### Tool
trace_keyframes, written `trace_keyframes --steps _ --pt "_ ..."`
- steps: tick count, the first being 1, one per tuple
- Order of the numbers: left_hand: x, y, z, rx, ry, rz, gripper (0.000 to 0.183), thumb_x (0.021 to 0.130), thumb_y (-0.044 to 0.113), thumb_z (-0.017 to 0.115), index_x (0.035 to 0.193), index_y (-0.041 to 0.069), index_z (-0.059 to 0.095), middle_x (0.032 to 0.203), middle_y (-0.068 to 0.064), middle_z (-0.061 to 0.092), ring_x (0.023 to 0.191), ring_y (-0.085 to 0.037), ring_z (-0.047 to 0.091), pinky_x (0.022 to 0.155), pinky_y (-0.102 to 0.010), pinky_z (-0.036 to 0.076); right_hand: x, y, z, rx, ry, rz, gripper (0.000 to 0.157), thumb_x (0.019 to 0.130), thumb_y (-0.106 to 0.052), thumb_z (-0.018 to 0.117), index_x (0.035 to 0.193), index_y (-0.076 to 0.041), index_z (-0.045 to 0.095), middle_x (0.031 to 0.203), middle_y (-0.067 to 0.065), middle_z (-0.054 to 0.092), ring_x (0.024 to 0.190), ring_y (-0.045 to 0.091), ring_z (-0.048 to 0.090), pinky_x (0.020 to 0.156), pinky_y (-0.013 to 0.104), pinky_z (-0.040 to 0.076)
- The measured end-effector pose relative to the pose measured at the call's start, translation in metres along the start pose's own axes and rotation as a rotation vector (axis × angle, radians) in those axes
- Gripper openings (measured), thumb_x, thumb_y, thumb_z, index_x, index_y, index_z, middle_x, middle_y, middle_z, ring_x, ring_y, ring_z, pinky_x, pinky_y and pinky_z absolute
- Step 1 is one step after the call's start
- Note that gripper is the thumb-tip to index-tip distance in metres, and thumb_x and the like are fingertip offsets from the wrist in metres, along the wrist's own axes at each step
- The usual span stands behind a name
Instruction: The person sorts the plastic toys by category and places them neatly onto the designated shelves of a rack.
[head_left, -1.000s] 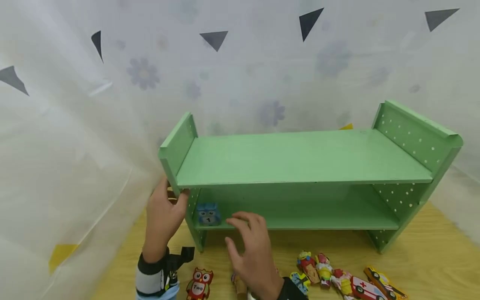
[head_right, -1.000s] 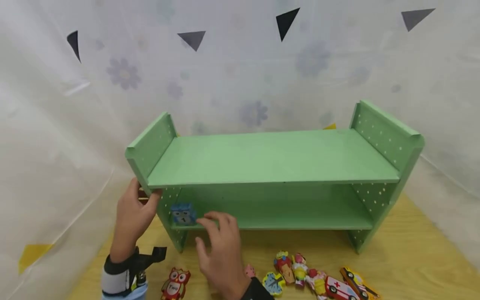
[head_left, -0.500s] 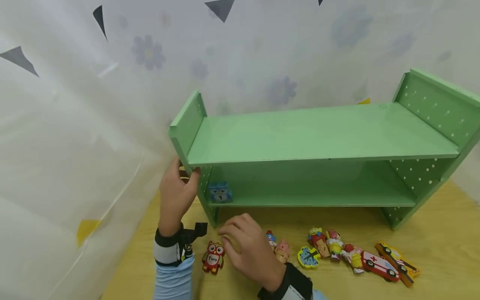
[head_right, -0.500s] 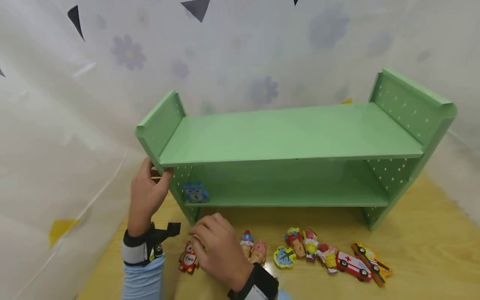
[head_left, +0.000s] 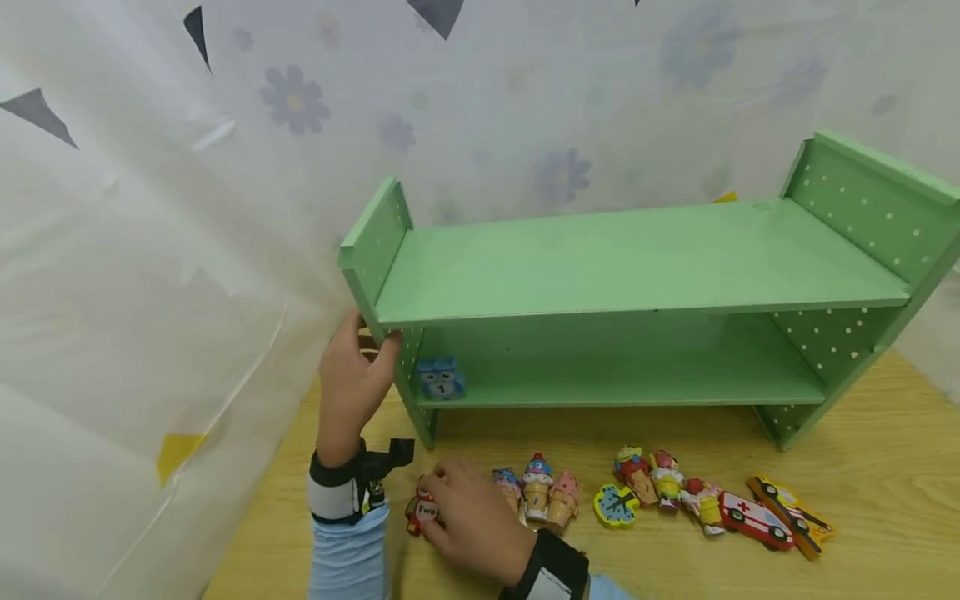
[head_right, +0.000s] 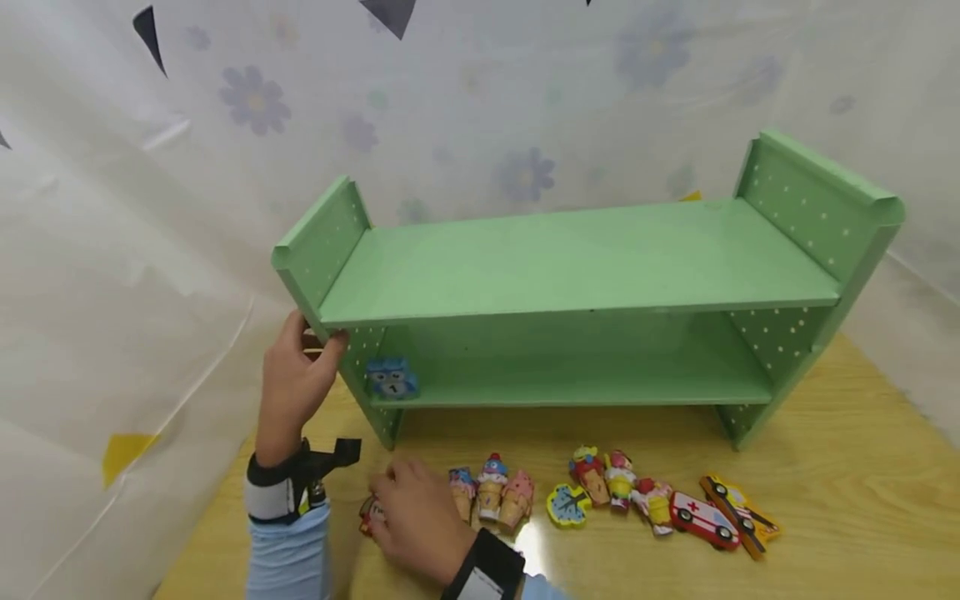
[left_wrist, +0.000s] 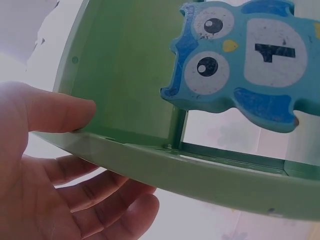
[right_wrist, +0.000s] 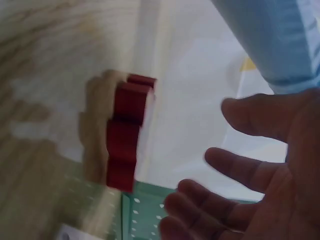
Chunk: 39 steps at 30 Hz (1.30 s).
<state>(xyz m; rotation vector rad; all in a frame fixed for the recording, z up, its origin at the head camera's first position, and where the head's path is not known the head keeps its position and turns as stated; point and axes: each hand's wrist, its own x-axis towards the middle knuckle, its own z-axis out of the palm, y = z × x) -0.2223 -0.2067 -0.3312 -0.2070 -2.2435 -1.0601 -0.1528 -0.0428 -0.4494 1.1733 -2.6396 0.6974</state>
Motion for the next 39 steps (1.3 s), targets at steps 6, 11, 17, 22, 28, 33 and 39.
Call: trace_keyframes --steps 6,11,17,22,28,33,39 --pt "0.0 0.0 0.0 -0.009 0.006 0.012 0.04 0.091 0.026 0.059 0.128 0.012 0.054 0.111 -0.014 0.064 0.086 -0.026 0.066 0.066 -0.044 0.059 0.003 -0.003 0.012 -0.038 -0.124 0.05 0.044 0.091 -0.038 0.062 0.126 -0.012 0.057 0.115 0.009 0.058 0.099 0.022 0.054 0.067 0.029 0.05" --pt "0.0 -0.001 -0.001 -0.011 0.006 0.012 0.04 0.091 0.025 0.059 0.129 0.012 0.053 0.112 -0.014 0.063 0.085 -0.026 0.066 0.067 -0.044 0.059 0.003 -0.004 0.016 -0.065 -0.098 0.056 0.041 0.089 -0.038 0.064 0.121 -0.012 0.06 0.106 0.006 0.058 0.091 0.019 0.051 0.061 0.026 0.046" --pt "-0.002 0.0 -0.001 -0.011 0.005 0.007 0.039 0.091 0.026 0.06 0.128 0.013 0.054 0.113 -0.013 0.063 0.087 -0.026 0.065 0.067 -0.044 0.059 0.008 -0.003 0.02 -0.034 -0.069 0.119 0.032 0.086 -0.032 0.067 0.111 -0.013 0.062 0.098 0.007 0.058 0.084 0.019 0.051 0.052 0.026 0.04" --pt "-0.002 0.0 -0.001 -0.014 0.002 0.014 0.039 0.091 0.024 0.06 0.128 0.011 0.053 0.112 -0.015 0.063 0.086 -0.028 0.066 0.067 -0.046 0.059 0.011 0.0 0.023 -0.019 -0.133 0.205 0.043 0.084 -0.034 0.069 0.118 -0.01 0.061 0.104 0.011 0.06 0.09 0.024 0.057 0.053 0.033 0.048" --pt "-0.004 -0.002 -0.001 -0.013 -0.005 0.0 0.04 0.091 0.025 0.06 0.128 0.01 0.053 0.111 -0.016 0.062 0.085 -0.029 0.065 0.066 -0.046 0.059 0.011 0.001 0.025 0.006 -0.153 0.222 0.046 0.083 -0.036 0.07 0.12 -0.01 0.06 0.103 0.009 0.061 0.083 0.021 0.06 0.05 0.031 0.047" --pt "-0.003 -0.002 0.0 -0.001 0.004 -0.004 0.039 0.092 0.026 0.059 0.126 0.008 0.054 0.11 -0.015 0.063 0.088 -0.028 0.065 0.069 -0.046 0.059 0.012 0.001 0.023 0.021 -0.155 0.227 0.048 0.082 -0.033 0.072 0.12 -0.009 0.058 0.102 0.01 0.059 0.075 0.017 0.059 0.05 0.026 0.045" --pt "-0.001 -0.003 0.001 -0.007 0.01 0.015 0.038 0.092 0.026 0.058 0.126 0.008 0.054 0.11 -0.015 0.063 0.088 -0.027 0.065 0.069 -0.045 0.059 0.012 0.002 0.022 0.131 -0.142 0.232 0.052 0.079 -0.028 0.076 0.121 -0.003 0.058 0.105 0.012 0.054 0.077 0.017 0.057 0.055 0.024 0.048"
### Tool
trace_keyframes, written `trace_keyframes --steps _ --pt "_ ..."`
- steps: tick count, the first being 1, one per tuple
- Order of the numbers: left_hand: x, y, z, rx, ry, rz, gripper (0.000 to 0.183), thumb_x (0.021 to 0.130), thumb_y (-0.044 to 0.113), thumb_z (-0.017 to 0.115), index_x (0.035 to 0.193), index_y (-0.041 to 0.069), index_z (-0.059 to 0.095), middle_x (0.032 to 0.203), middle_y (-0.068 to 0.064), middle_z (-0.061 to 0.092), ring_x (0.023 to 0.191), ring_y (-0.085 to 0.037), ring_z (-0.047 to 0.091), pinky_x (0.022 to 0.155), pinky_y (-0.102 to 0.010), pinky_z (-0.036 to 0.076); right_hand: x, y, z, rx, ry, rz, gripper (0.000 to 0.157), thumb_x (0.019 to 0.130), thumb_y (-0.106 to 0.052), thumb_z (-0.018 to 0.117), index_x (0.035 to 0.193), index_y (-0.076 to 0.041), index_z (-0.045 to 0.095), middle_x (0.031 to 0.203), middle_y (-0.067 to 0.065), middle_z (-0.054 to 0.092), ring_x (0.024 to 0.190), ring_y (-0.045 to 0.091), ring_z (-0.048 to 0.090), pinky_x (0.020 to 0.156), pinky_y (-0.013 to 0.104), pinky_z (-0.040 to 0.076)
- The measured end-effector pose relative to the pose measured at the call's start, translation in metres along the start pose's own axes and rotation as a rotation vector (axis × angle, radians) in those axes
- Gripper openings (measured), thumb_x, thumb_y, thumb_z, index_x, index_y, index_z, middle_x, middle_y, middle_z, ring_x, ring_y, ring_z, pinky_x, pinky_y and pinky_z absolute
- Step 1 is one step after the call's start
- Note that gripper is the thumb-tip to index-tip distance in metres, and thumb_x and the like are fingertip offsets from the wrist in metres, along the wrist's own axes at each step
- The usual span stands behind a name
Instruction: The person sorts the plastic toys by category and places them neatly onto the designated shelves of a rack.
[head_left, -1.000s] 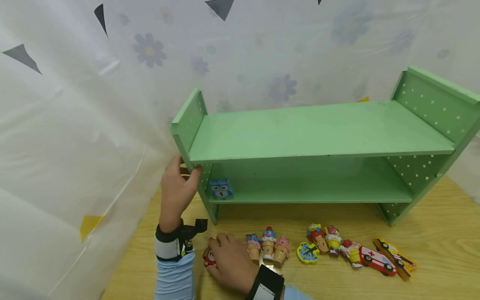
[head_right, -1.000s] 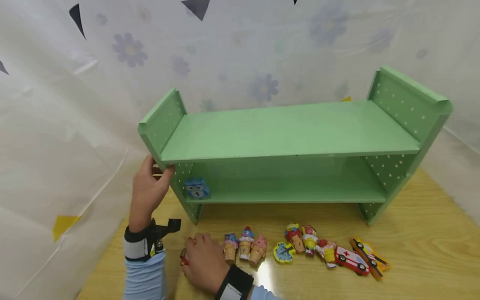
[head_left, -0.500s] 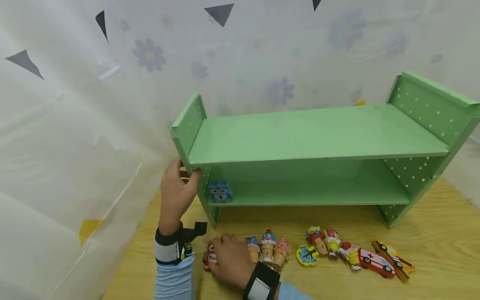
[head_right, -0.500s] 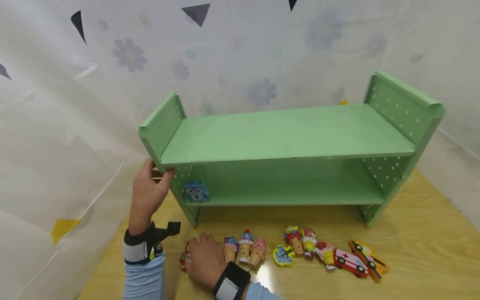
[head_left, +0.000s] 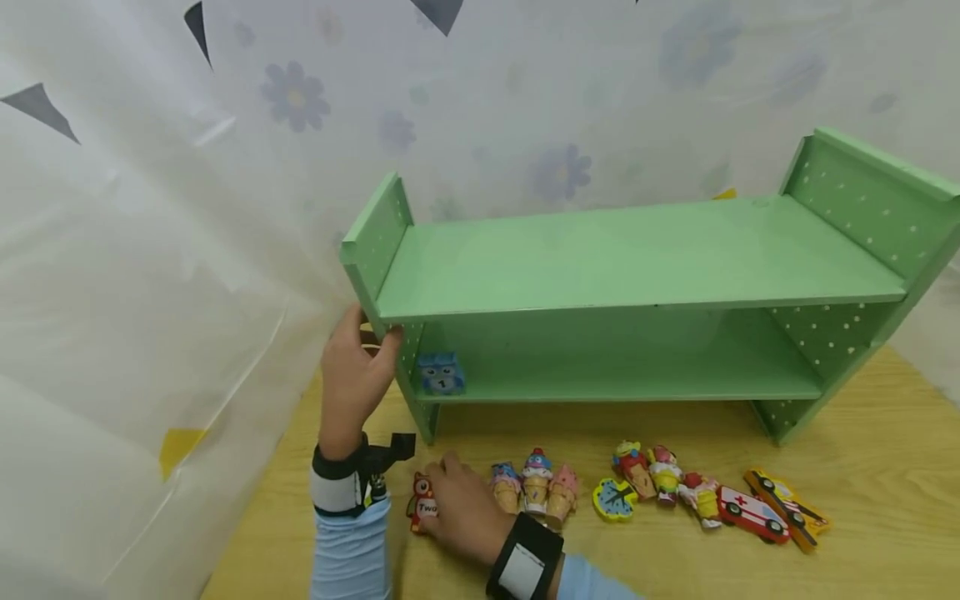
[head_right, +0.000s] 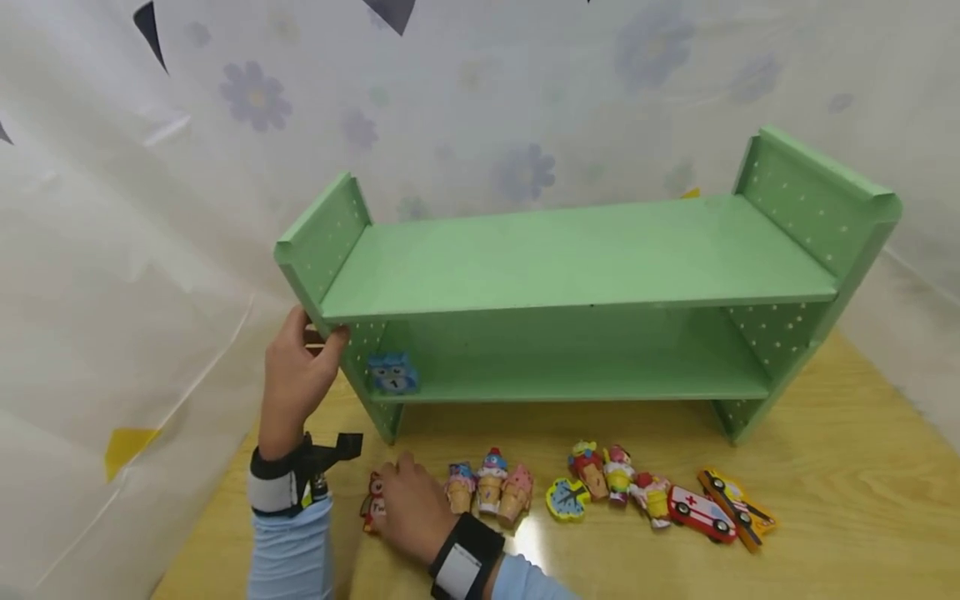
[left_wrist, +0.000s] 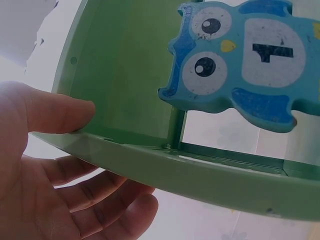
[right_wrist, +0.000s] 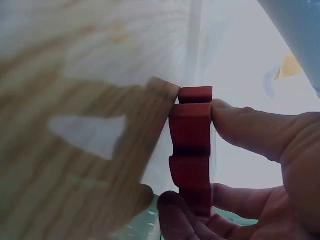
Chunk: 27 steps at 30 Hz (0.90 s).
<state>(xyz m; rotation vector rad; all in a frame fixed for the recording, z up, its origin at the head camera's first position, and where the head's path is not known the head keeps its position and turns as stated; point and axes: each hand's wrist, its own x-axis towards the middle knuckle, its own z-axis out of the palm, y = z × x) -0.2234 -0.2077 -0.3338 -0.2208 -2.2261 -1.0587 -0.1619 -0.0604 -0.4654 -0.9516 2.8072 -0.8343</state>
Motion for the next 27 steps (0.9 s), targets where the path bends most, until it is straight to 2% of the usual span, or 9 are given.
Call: trace_keyframes --steps 4,8,11,15,19,23,27 --pt "0.001 0.0 0.001 -0.008 -0.007 0.002 0.039 0.092 0.026 0.058 0.127 0.008 0.054 0.11 -0.015 0.063 0.088 -0.028 0.065 0.069 -0.045 0.059 0.0 0.001 -0.002 0.091 0.001 -0.009 0.053 0.077 -0.025 0.079 0.12 -0.006 0.055 0.105 0.01 0.053 0.081 0.016 0.055 0.06 0.024 0.049" --pt "0.001 0.0 0.0 -0.013 -0.006 -0.01 0.039 0.092 0.025 0.059 0.126 0.008 0.054 0.111 -0.015 0.063 0.09 -0.027 0.064 0.069 -0.046 0.059 -0.001 0.002 0.0 0.088 0.02 -0.068 0.044 0.081 -0.02 0.075 0.118 -0.012 0.052 0.097 0.004 0.054 0.077 0.01 0.051 0.058 0.02 0.044" --pt "0.001 0.001 -0.001 -0.009 -0.007 -0.011 0.04 0.091 0.025 0.059 0.126 0.008 0.054 0.111 -0.015 0.063 0.091 -0.028 0.064 0.071 -0.046 0.059 -0.002 0.003 -0.001 0.103 0.041 -0.101 0.035 0.084 -0.015 0.07 0.115 -0.014 0.053 0.096 0.001 0.057 0.08 0.008 0.053 0.061 0.019 0.046" --pt "0.002 0.001 -0.001 -0.001 -0.007 -0.014 0.04 0.091 0.026 0.059 0.127 0.009 0.054 0.111 -0.015 0.063 0.088 -0.028 0.065 0.069 -0.046 0.059 -0.003 0.005 -0.007 0.171 0.061 -0.103 0.031 0.087 -0.01 0.067 0.116 -0.015 0.056 0.105 0.002 0.062 0.091 0.01 0.06 0.071 0.022 0.053" --pt "0.002 0.001 -0.001 -0.001 -0.008 -0.004 0.04 0.092 0.026 0.059 0.128 0.01 0.054 0.112 -0.015 0.063 0.084 -0.029 0.066 0.065 -0.045 0.059 -0.007 0.006 -0.02 0.242 0.074 -0.066 0.037 0.09 -0.013 0.064 0.126 -0.015 0.055 0.115 0.005 0.063 0.097 0.014 0.062 0.074 0.026 0.055" --pt "0.002 0.001 -0.001 -0.005 -0.004 0.011 0.04 0.092 0.025 0.059 0.128 0.01 0.054 0.111 -0.015 0.064 0.082 -0.028 0.066 0.064 -0.045 0.059 -0.012 0.007 -0.036 0.304 0.131 -0.053 0.042 0.089 -0.014 0.065 0.13 -0.014 0.052 0.116 0.005 0.062 0.095 0.015 0.062 0.072 0.025 0.055" --pt "0.001 0.001 -0.001 -0.012 -0.002 0.013 0.04 0.091 0.024 0.059 0.128 0.011 0.054 0.111 -0.015 0.064 0.082 -0.028 0.066 0.064 -0.045 0.059 -0.015 0.007 -0.053 0.326 0.248 -0.077 0.04 0.086 -0.013 0.07 0.124 -0.014 0.055 0.109 0.003 0.062 0.092 0.013 0.059 0.069 0.026 0.054"
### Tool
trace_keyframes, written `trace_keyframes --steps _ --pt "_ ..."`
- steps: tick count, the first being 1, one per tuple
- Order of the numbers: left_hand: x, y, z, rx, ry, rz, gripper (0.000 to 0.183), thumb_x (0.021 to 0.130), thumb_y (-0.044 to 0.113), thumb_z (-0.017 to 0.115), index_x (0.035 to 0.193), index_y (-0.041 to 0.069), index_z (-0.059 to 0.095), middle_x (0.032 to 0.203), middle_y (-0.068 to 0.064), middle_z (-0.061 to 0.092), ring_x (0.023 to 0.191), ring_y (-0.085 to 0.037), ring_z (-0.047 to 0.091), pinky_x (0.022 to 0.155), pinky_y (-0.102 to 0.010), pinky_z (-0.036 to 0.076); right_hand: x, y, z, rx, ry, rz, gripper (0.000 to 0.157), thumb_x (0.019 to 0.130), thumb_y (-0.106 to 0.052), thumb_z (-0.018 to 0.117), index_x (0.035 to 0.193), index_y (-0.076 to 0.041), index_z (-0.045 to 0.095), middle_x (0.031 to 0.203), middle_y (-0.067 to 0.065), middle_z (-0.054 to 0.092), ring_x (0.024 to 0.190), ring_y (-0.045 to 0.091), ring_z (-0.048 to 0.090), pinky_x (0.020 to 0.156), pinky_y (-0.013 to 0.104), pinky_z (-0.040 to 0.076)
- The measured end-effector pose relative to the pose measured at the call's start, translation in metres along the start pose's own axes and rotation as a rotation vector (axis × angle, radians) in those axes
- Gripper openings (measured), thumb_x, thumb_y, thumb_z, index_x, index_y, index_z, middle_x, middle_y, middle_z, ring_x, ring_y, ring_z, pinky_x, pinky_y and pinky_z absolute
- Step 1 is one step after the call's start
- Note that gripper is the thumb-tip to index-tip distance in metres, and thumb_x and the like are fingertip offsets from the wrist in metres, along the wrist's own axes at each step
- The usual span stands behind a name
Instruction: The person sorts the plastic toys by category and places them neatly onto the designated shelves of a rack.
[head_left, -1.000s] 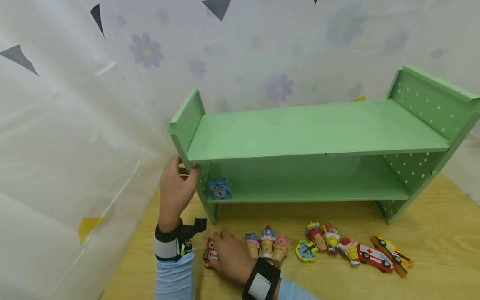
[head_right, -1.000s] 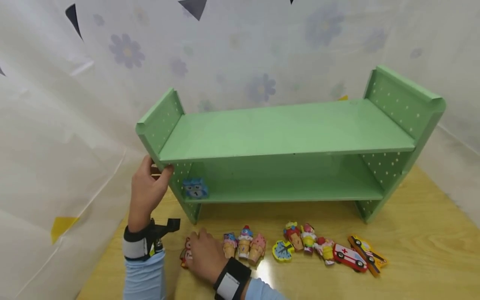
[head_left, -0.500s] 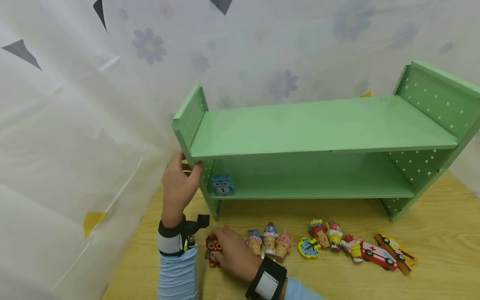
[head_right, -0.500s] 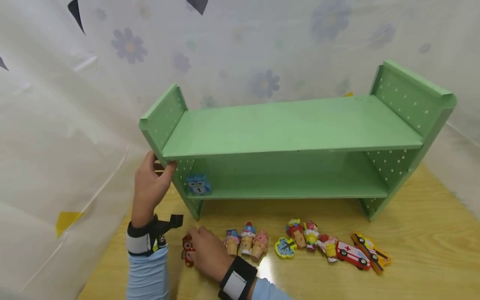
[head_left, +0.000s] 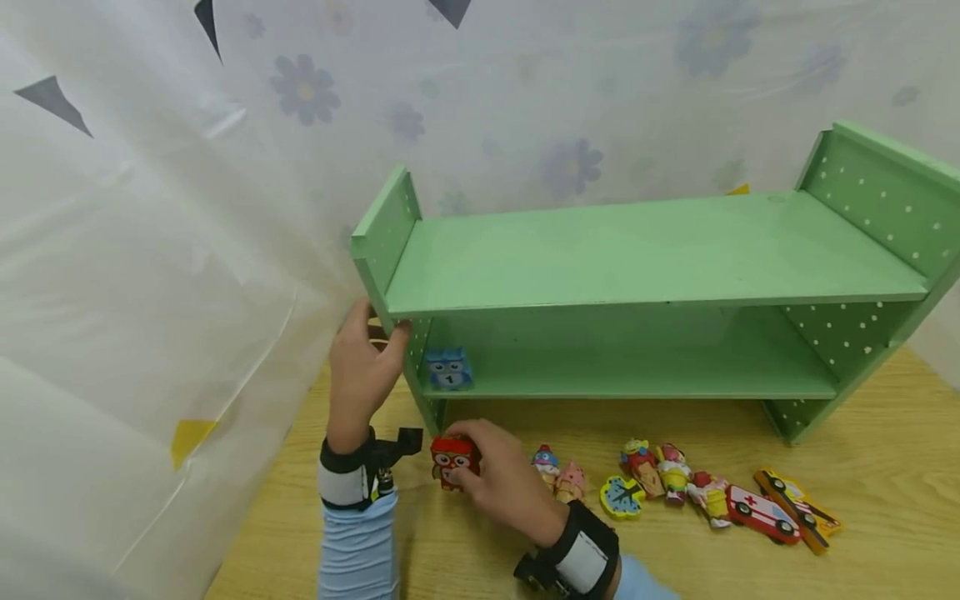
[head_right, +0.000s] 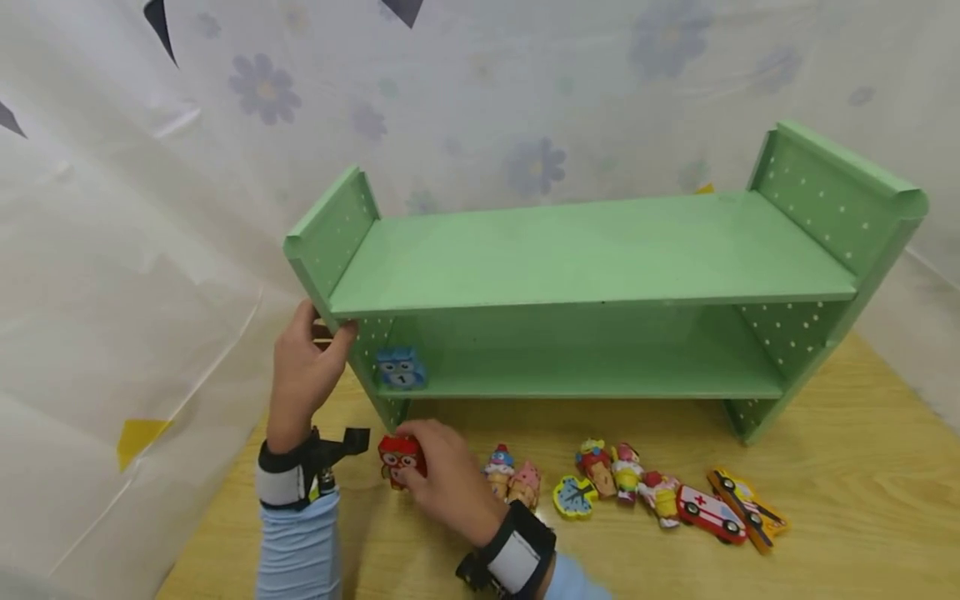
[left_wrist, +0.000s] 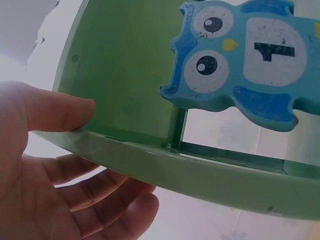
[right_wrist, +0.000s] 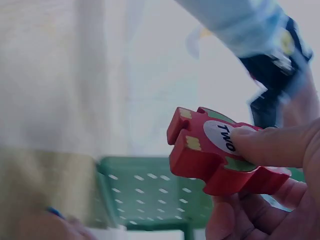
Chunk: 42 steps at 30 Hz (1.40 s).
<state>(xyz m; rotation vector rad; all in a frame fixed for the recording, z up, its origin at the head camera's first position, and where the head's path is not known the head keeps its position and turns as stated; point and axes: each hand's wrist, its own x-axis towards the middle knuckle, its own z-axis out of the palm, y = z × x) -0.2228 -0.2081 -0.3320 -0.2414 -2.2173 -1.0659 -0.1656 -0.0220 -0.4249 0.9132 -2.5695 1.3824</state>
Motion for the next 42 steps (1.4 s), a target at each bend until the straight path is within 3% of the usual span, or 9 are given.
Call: trace_keyframes --steps 7,13,24,34,42 --pt "0.0 0.0 0.0 -0.006 -0.013 -0.014 0.04 0.091 0.025 0.059 0.129 0.013 0.053 0.111 -0.014 0.063 0.082 -0.027 0.066 0.065 -0.045 0.058 0.006 -0.008 -0.034 -0.03 0.257 -0.108 0.043 0.078 -0.009 0.077 0.118 -0.009 0.06 0.102 0.003 0.065 0.072 0.009 0.051 0.056 0.025 0.047" --pt "0.001 0.0 0.0 -0.002 -0.01 -0.009 0.041 0.092 0.026 0.059 0.129 0.012 0.053 0.11 -0.015 0.064 0.082 -0.027 0.066 0.064 -0.045 0.058 0.015 -0.006 -0.057 -0.026 0.339 -0.153 0.044 0.077 -0.007 0.078 0.118 -0.006 0.06 0.101 0.007 0.065 0.068 0.011 0.051 0.054 0.027 0.048" --pt "0.002 -0.001 0.0 0.011 -0.006 -0.004 0.039 0.092 0.026 0.059 0.127 0.011 0.054 0.11 -0.014 0.064 0.084 -0.026 0.066 0.066 -0.044 0.059 0.036 -0.003 -0.086 -0.069 0.335 -0.126 0.042 0.081 -0.007 0.074 0.12 -0.005 0.059 0.104 0.011 0.065 0.082 0.017 0.057 0.062 0.041 0.05" --pt "0.001 0.002 0.0 0.014 -0.025 -0.027 0.039 0.091 0.027 0.06 0.127 0.011 0.054 0.11 -0.014 0.063 0.085 -0.027 0.066 0.068 -0.043 0.059 0.051 0.009 -0.086 -0.109 0.271 -0.041 0.034 0.084 -0.008 0.069 0.118 -0.006 0.06 0.106 0.011 0.066 0.078 0.018 0.058 0.061 0.032 0.049" --pt "0.002 0.0 0.0 0.019 -0.019 -0.021 0.038 0.09 0.024 0.06 0.125 0.01 0.055 0.11 -0.014 0.064 0.085 -0.027 0.066 0.066 -0.043 0.059 0.059 0.015 -0.083 -0.109 0.239 -0.02 0.034 0.085 -0.007 0.065 0.119 -0.007 0.06 0.108 0.011 0.065 0.081 0.019 0.059 0.061 0.032 0.049"
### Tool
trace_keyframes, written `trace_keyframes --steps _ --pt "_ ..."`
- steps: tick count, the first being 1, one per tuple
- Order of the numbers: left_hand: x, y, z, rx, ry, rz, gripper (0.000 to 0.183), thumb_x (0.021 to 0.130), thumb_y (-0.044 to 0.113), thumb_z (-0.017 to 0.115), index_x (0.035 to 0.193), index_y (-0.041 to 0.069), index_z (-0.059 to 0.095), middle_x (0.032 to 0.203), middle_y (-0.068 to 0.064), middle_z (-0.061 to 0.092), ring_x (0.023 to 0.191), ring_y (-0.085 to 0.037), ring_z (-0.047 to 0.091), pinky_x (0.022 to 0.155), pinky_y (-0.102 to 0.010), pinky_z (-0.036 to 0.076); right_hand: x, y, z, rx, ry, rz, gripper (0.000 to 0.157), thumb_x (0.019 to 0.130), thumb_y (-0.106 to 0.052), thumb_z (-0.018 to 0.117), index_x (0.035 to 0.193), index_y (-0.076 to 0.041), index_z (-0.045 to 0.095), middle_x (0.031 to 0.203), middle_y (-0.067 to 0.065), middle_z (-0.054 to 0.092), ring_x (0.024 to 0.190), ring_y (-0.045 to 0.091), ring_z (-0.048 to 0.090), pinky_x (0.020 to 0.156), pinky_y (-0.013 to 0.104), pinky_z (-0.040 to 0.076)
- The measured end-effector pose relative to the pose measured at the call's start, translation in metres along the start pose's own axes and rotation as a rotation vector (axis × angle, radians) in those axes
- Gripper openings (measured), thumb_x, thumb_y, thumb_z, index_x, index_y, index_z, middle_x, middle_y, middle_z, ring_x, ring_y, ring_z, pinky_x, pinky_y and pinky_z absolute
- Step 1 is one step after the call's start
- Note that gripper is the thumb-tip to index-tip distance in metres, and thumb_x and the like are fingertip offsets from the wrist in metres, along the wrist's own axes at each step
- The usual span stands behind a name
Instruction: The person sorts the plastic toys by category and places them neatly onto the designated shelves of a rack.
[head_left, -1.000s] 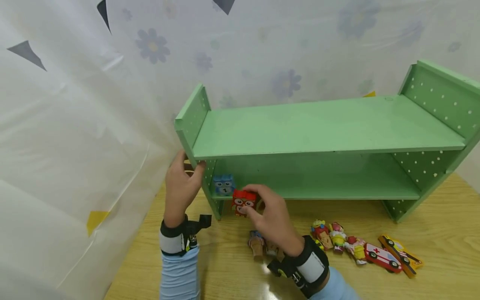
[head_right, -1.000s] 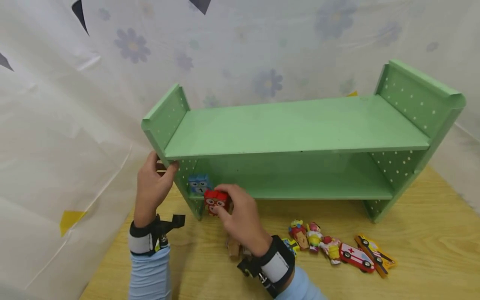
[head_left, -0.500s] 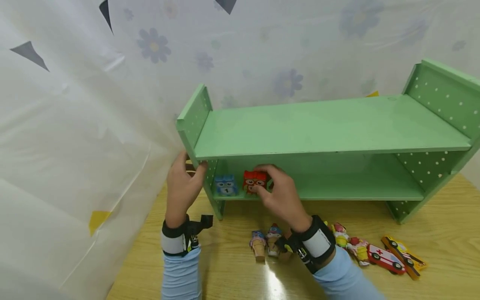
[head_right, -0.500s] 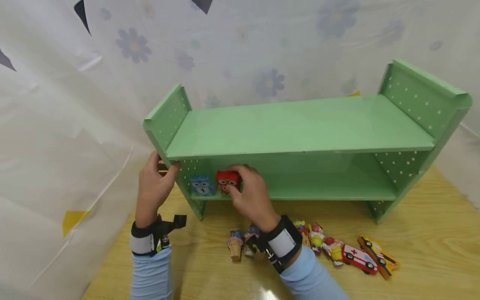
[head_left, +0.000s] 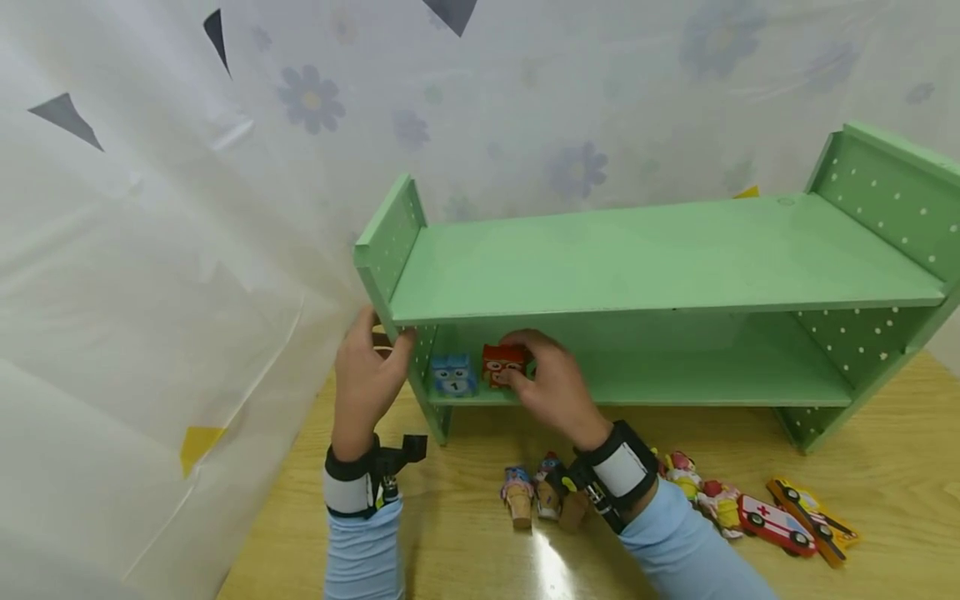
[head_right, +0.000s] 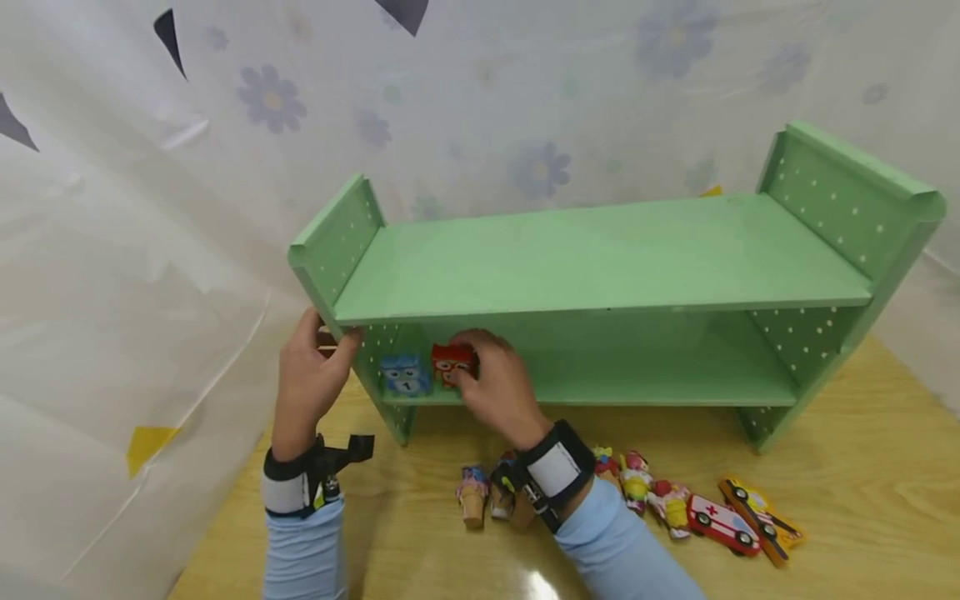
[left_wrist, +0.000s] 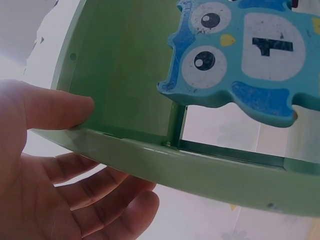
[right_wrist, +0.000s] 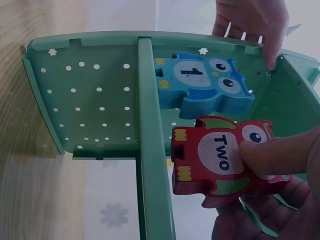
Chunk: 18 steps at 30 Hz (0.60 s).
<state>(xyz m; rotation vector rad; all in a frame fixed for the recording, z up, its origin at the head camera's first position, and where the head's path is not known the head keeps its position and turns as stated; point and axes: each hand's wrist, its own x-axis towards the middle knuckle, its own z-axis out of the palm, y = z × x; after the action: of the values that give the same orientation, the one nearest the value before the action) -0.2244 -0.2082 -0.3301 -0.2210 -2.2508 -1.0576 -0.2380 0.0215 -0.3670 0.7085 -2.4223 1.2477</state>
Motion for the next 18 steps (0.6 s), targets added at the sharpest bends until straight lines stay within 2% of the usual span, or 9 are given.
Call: trace_keyframes --steps 18 --pt "-0.0003 -0.0008 0.0001 -0.011 0.002 0.007 0.038 0.091 0.025 0.06 0.126 0.01 0.055 0.112 -0.014 0.063 0.084 -0.028 0.066 0.066 -0.044 0.059 0.0003 0.0002 0.0044 -0.008 -0.044 0.013 0.035 0.088 -0.008 0.063 0.122 -0.009 0.058 0.11 0.011 0.064 0.082 0.019 0.058 0.06 0.031 0.048"
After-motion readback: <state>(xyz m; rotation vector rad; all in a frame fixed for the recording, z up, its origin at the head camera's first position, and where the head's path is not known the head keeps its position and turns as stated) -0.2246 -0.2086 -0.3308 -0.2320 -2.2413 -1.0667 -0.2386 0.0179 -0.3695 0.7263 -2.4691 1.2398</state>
